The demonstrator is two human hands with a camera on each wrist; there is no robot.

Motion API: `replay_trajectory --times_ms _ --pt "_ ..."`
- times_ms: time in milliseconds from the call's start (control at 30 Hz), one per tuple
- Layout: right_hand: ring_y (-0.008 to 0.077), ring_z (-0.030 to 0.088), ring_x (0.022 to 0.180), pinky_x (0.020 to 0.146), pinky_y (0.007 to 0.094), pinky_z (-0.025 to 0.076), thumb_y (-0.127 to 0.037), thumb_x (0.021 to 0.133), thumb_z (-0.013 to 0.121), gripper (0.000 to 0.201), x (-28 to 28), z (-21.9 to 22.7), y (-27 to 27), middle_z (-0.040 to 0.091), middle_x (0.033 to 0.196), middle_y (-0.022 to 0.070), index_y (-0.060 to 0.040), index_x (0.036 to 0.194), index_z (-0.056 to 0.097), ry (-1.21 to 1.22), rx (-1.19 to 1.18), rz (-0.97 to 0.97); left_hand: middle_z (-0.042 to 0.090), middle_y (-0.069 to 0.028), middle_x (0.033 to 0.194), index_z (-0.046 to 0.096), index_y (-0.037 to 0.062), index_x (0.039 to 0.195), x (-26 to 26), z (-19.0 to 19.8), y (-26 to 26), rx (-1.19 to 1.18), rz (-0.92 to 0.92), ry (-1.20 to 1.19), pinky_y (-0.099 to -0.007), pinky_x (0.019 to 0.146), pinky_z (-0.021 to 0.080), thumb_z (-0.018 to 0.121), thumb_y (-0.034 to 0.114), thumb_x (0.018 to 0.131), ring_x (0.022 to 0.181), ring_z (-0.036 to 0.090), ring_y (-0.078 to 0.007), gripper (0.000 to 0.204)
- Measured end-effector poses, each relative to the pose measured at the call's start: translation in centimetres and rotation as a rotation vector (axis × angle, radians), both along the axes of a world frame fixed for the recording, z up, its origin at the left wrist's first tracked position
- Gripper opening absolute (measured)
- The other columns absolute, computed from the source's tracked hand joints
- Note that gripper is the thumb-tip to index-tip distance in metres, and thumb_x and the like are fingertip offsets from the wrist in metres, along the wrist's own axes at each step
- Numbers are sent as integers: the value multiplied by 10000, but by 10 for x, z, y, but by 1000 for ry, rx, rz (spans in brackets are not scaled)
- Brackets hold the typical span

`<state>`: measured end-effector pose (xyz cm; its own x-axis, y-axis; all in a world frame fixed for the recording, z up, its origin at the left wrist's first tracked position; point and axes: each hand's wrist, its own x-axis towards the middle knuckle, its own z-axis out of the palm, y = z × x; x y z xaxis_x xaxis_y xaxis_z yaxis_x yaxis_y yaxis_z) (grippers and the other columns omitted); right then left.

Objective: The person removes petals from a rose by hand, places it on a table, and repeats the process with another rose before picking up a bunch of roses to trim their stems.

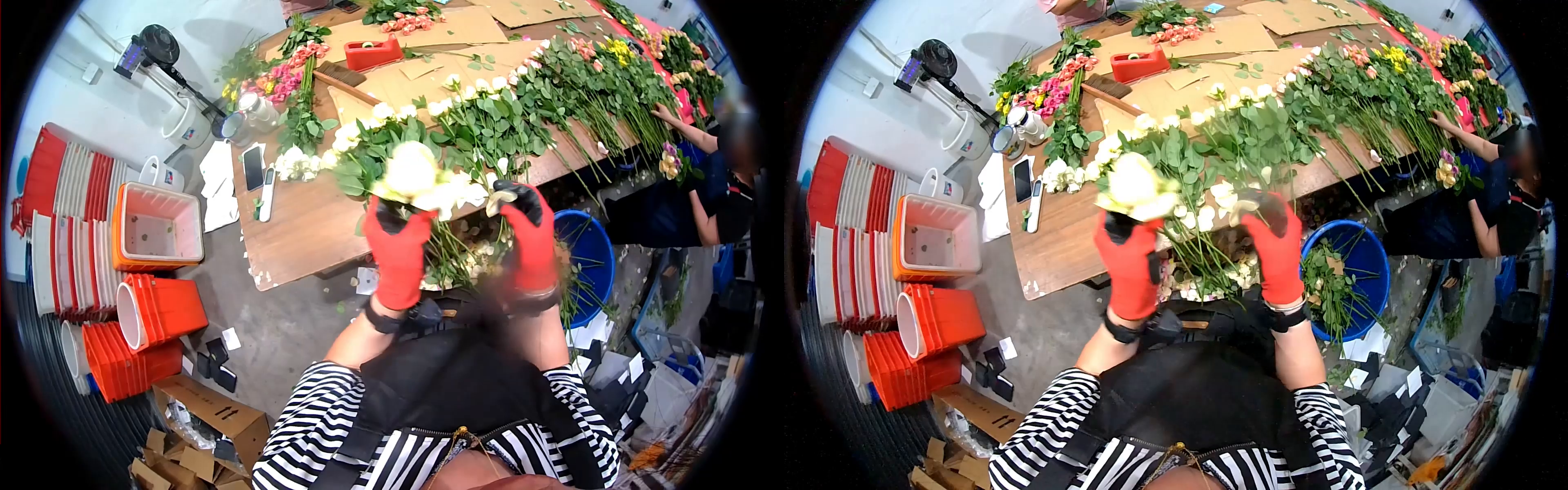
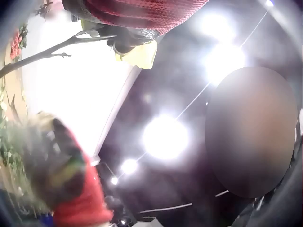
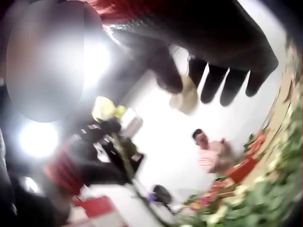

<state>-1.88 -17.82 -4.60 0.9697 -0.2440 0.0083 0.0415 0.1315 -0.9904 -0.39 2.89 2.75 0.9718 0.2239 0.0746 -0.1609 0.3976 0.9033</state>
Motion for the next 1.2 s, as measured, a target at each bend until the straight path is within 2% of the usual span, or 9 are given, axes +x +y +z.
replay_trajectory --times_ms 200,233,367,433,467,700,800,933,1200 --pt "254 348 1386 1139 368 268 -101 757 775 868 -40 -11 38 390 1487 150 -40 1484 306 -57 -341 525 631 -67 1106 583 -1 1186 48 7 51 -108 127 -161 -264 849 480 569 40 881 988 607 -166 308" --pt "211 480 1260 1061 332 369 -84 771 764 784 -43 -13 45 452 1445 113 -37 1452 377 26 -215 567 629 -68 1117 575 5 1199 60 3 60 -80 123 -185 -260 841 482 569 56 895 986 607 -166 308" --pt "74 581 838 754 221 485 -22 819 705 479 -43 -29 32 644 1152 25 -29 1281 581 121 36 294 629 -100 1150 579 -18 1195 68 -5 68 545 130 -211 -297 909 483 534 58 942 998 624 -200 269" --pt "90 594 916 810 241 488 -43 836 690 362 -37 -55 5 665 1091 44 -25 1193 638 226 -51 121 619 -119 1205 571 -28 1229 80 -29 66 -108 -131 -47 -333 976 477 502 79 967 1040 636 -225 292" --pt "96 596 955 836 252 486 -67 839 698 339 -26 -55 -7 668 1092 52 -24 1171 649 205 -125 56 620 -121 1204 552 -9 1273 75 -36 63 65 -179 -107 -339 990 474 499 105 972 1082 622 -224 326" --pt "346 623 871 767 435 481 -346 784 710 444 76 -85 -52 665 931 144 -91 1143 658 -311 -1386 -477 626 -119 1196 548 -17 1262 38 -125 66 -36 -162 219 -338 983 480 501 162 973 1083 619 -223 343" --pt "328 626 836 755 448 462 -411 795 686 331 81 -140 -23 667 838 125 -109 930 691 -137 -1094 -118 631 -116 1185 558 -20 1249 24 -134 71 -15 -152 266 -347 982 482 501 160 971 1084 618 -219 336" --pt "309 610 792 692 446 435 -508 780 662 378 59 -183 47 635 764 105 -132 760 627 -3 -1423 224 643 -104 1134 587 -14 1217 15 -124 64 28 -139 269 -318 951 481 501 128 953 1024 621 -193 312" --pt "368 610 964 823 429 485 -153 781 692 339 63 -191 40 639 1027 167 -51 1089 594 105 -731 -112 664 -96 1068 611 -30 1176 18 -122 68 -21 -85 268 -296 916 492 538 95 930 977 634 -176 285"
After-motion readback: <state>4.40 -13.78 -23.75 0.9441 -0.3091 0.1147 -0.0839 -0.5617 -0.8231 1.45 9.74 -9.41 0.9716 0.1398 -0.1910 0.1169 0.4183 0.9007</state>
